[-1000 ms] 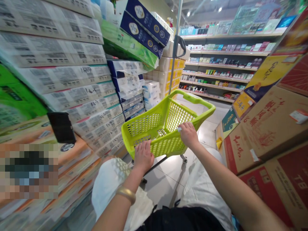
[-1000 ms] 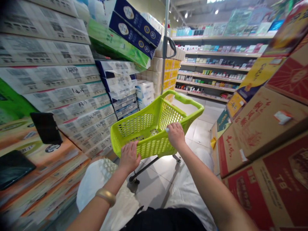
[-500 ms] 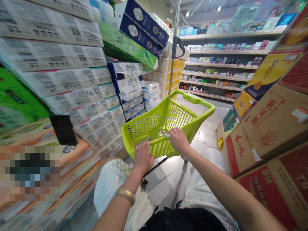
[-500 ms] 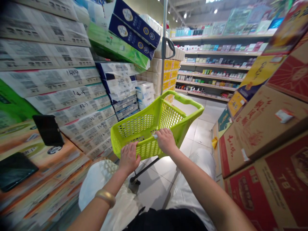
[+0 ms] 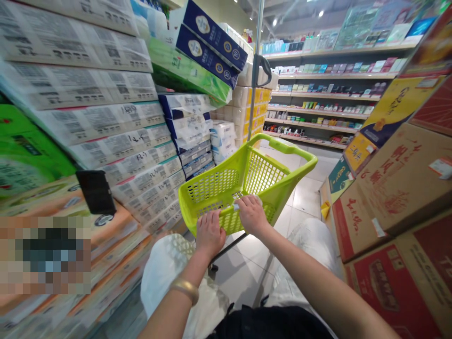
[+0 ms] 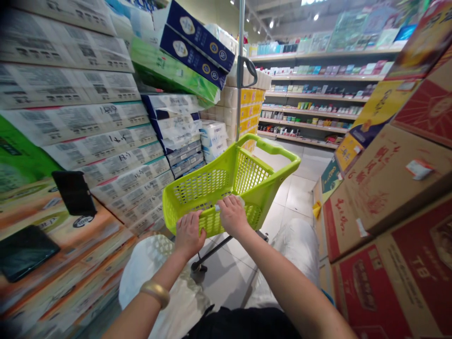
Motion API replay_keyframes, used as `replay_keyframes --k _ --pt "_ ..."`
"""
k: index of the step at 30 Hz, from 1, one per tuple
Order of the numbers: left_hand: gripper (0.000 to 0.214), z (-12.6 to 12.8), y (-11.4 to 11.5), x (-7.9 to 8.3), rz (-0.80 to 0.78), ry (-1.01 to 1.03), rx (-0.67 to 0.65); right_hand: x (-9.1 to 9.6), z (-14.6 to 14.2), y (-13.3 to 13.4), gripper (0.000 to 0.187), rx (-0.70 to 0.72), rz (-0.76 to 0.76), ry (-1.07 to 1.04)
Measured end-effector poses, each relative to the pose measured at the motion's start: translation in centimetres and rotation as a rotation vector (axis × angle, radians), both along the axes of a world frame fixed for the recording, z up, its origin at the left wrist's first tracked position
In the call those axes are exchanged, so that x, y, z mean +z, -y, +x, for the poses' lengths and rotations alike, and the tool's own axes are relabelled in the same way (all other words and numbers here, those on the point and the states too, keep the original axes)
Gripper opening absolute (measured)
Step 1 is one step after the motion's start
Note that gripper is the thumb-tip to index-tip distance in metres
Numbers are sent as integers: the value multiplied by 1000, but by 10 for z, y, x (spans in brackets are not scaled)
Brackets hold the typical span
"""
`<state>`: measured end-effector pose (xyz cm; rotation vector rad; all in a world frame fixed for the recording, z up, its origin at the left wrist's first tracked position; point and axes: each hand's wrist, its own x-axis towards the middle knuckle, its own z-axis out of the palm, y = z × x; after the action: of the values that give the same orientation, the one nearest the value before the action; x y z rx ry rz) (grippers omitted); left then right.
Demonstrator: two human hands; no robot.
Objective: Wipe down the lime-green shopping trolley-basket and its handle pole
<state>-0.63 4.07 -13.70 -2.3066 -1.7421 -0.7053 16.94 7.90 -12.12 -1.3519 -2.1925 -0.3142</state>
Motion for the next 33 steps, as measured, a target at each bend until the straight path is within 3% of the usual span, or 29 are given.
replay_keyframes --k 2,6,8,12,17,21,27,31,33 --pt "51 -4 1 1 3 1 -4 8 19 -4 25 19 -17 54" --pt "49 -6 2 0 9 12 4 23 63 -14 21 -110 15 56" --pt "48 -4 2 -2 12 19 15 24 69 -16 21 -170 30 22" --pt "49 3 3 -5 27 30 42 11 35 -7 20 -203 0 -60" --pt "51 2 6 -6 28 31 19 -3 -13 8 24 -34 -5 -37" --pt "50 -3 7 -6 27 28 -3 4 9 5 24 26 -16 31" --pt "50 0 8 -3 -7 51 1 25 73 -15 19 -169 37 26" --pt "49 10 9 0 -8 62 31 18 52 -14 21 -283 12 -95" --pt "48 14 9 0 -8 62 36 10 24 -6 20 -222 -27 -104"
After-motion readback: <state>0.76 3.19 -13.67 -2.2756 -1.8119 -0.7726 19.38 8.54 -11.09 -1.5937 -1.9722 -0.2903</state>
